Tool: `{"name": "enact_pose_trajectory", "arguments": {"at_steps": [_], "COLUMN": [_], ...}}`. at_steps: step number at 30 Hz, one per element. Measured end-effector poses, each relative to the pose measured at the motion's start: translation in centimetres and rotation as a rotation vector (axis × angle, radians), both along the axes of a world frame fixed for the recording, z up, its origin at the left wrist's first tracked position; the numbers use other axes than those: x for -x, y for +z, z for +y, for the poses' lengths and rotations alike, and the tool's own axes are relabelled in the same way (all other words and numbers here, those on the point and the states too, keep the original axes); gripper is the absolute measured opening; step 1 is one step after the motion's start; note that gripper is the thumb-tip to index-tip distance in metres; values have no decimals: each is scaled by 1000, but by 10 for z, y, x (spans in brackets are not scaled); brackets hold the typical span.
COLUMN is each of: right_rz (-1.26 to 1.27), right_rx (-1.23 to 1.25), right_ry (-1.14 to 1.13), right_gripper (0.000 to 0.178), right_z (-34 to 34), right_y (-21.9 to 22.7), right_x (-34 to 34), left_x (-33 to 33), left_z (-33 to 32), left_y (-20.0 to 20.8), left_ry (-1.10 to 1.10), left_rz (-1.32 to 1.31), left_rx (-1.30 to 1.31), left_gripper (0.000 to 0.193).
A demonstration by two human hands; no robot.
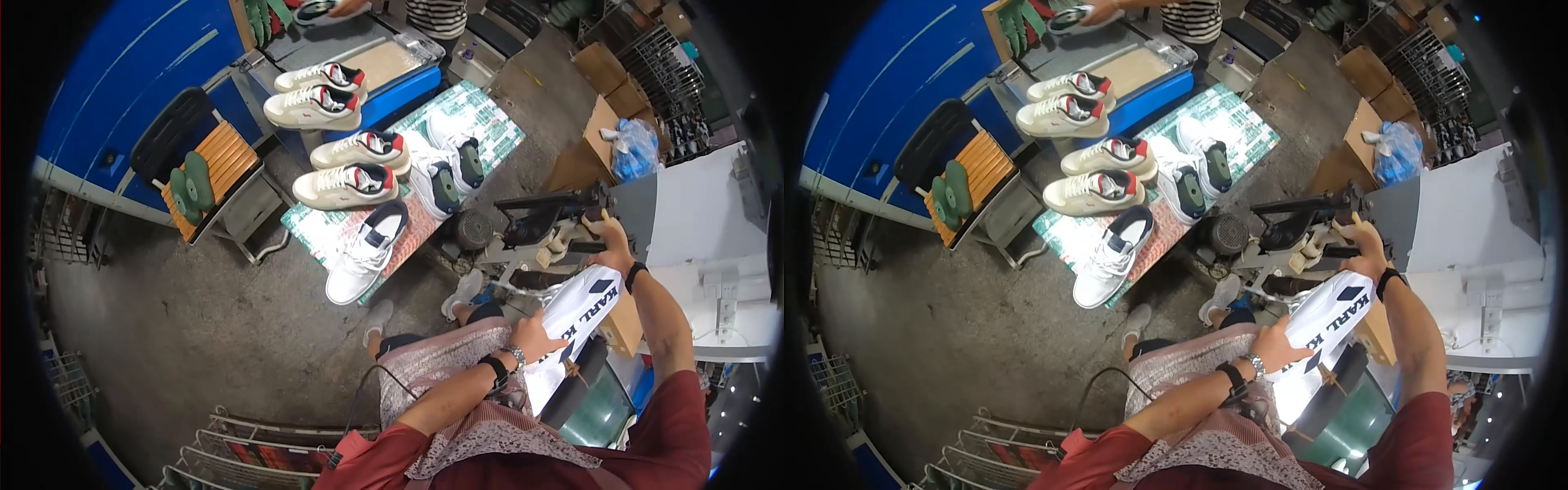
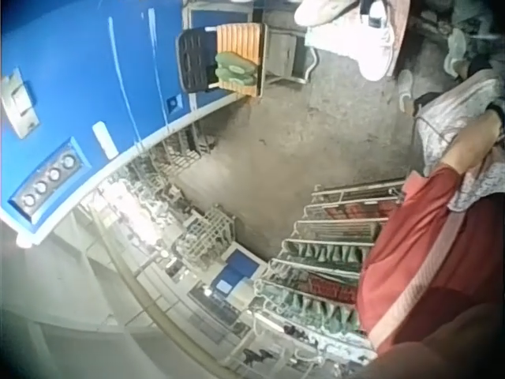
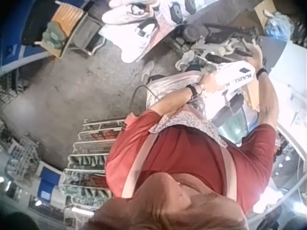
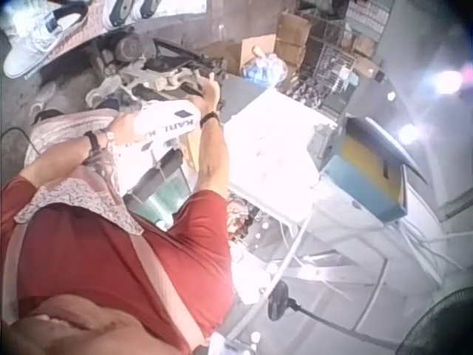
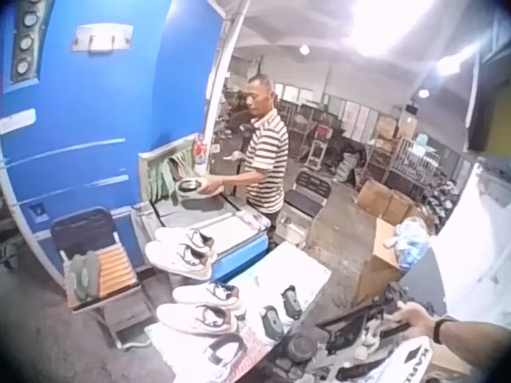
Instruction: Assembling and organizing footwear and shoe lasts in a manufacturing facility.
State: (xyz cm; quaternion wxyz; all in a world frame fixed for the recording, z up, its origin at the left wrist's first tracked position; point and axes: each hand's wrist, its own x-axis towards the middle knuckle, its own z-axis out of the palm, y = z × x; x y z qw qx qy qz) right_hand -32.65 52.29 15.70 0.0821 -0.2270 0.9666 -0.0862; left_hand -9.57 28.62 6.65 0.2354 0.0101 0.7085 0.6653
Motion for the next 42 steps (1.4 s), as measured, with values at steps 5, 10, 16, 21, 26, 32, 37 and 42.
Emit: {"name": "enact_pose_trajectory", "arguments": {"at_steps": [5,10,16,21,26,32,37,42], "right_rz": [-84,-635,-579,-501,-506,-347,-167,520], "right_rx": [-38,-81,-152,409,1863,2503,2142,1233], "right_ry": [-189,-802,-889,-1031,-1002,-901,-846,-1039], "right_gripper": [72,42,57,61,57,32,70,116], "right_z": [-9,-52,-28,-54,-83,-142,-139,-99], "right_y": [-1,49,59,8,-70,-92,-52,-66], "right_x": [-13,-37,-77,-198,-257,-221,-272,-445], "left_x": [2,5,10,13,-20,-81,-103,-93], "left_z": [-5,-6,-39,-140,-227,-319,-335,-223], "left_y": [3,-8,-20,-33,-9,-36,-54,-45], "left_ry": [-32,-45,-205,-427,-562,-465,-410,-434], "left_rz": [14,38,222,537,554,264,-18,246], "left_rx": [22,7,-58,56,174,290,443,442], "left_gripper": [104,105,96,89,88,78,80,65]}}
